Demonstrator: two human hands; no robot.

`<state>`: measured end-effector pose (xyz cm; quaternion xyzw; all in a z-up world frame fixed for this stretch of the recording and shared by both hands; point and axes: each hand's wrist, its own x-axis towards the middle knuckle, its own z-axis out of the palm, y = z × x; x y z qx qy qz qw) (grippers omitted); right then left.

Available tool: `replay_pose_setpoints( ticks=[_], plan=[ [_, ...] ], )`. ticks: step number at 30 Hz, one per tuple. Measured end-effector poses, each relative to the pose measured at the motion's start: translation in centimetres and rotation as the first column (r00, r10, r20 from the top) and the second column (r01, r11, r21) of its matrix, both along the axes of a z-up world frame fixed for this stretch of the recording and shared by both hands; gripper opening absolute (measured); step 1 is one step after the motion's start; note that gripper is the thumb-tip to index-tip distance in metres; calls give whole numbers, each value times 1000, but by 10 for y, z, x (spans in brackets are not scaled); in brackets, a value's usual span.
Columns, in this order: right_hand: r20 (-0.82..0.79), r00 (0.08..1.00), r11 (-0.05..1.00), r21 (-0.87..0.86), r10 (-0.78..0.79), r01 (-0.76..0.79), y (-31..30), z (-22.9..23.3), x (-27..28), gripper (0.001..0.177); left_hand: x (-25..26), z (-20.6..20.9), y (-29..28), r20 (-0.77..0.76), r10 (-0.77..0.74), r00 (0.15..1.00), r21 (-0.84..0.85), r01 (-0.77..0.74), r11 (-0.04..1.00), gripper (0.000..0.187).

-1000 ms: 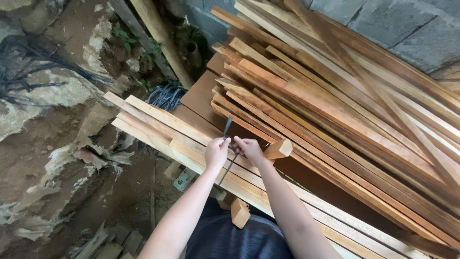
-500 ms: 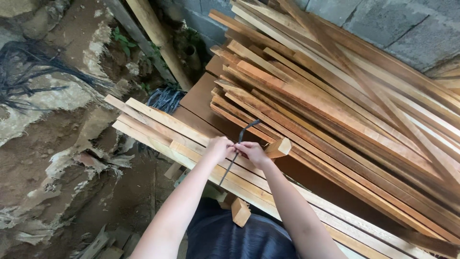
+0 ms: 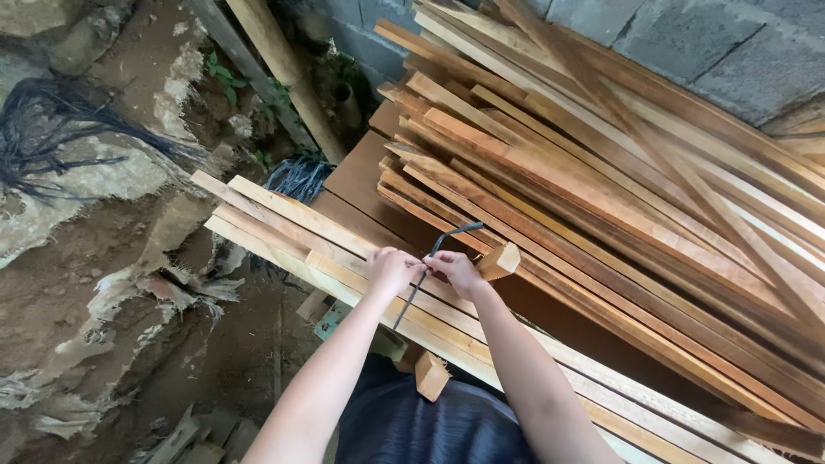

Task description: The person gathers several long wooden planks from a pile and aligns them on a workbench. They then use black plastic straps to tie the planks together, wrapping the straps around the wood and securing them with knots.

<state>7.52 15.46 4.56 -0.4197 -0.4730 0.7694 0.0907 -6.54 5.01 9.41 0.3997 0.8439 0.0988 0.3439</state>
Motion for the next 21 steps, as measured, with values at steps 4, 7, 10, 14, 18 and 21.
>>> replay_pose_setpoints(
  ticks=[4,7,10,14,18,21],
  plan=[
    [-6,1000,1000,28,-6,6,-2,-23,-1,11,-2,-4,5,-23,-6,1000,-77,4,997,20],
    [-137,986,990,89,-93,106,-4,-58,1,27,-4,-27,9,-12,52,999,-71,-53,996,18],
    [-52,997,964,256,-63,74,-18,-41,9,26,-3,-22,5,-10,34,999,-76,-35,997,19],
    [128,991,862,496,46,-104,-19,-19,13,27,-6,-34,2,36,18,999,-44,-16,999,20],
    [167,980,682,704,111,-197,-15,-32,15,16,-4,-54,1,49,-15,999,-5,16,1000,19],
    [266,955,708,648,133,-280,-15,-40,15,14,-4,-42,-2,29,-15,999,16,14,1000,19]
  ],
)
